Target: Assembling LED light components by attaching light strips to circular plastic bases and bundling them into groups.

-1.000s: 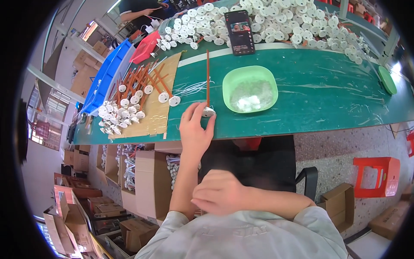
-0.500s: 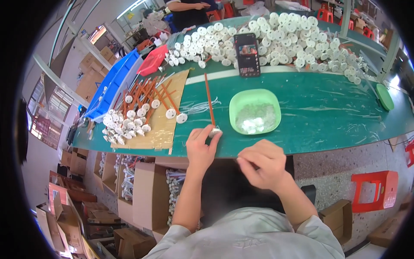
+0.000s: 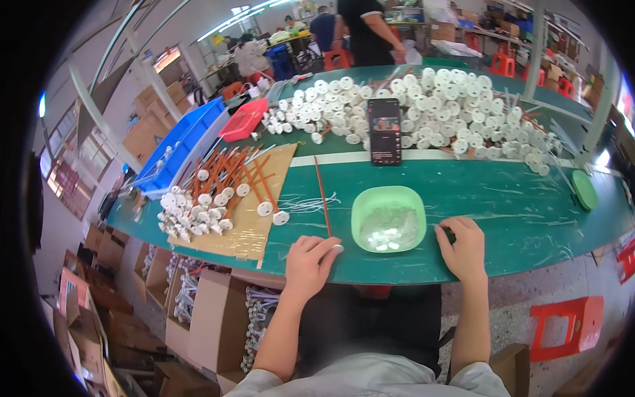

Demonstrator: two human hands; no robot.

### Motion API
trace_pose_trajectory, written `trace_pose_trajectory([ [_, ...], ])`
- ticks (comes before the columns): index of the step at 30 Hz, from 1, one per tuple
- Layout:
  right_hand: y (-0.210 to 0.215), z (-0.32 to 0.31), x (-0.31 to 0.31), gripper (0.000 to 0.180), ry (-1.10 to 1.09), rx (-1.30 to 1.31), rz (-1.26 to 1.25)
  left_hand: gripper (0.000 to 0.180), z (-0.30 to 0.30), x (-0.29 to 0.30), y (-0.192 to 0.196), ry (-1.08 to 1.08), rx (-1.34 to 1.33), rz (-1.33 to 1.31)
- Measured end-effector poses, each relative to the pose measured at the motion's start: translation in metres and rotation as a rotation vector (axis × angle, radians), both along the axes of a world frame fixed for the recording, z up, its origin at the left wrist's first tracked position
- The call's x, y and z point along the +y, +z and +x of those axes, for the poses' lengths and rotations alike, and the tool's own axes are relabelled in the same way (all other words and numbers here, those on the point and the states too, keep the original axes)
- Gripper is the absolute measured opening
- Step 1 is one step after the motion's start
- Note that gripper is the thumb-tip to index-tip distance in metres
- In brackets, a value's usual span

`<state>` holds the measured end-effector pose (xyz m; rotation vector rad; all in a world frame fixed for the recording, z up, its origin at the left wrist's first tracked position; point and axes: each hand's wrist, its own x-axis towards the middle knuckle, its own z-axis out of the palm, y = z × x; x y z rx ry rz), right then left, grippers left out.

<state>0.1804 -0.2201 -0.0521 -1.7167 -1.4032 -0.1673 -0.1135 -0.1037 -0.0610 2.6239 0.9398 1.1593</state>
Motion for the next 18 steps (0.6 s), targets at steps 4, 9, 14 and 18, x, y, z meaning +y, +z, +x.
trace_pose_trajectory([
  [4,0.0000,-0.0059,0.0026,0.010,0.035,-0.203,0.036,0.021,-0.0044,-0.0030,-0.0068,0.016,-0.022,-0.021],
  [9,-0.0040,-0.0057,0.0006,0.008,0.070,-0.057,-0.002,0.020,-0.0058,-0.0028,-0.0081,-0.045,-0.075,0.057],
  [14,-0.0037,-0.0072,0.0013,0.008,0.050,-0.080,-0.030,0.022,-0.0097,-0.0032,-0.0057,-0.049,-0.037,0.026],
  [18,-0.0061,-0.0060,0.0010,0.009,0.053,-0.050,-0.035,0.022,-0.0065,-0.0045,-0.0075,-0.015,-0.036,0.024],
])
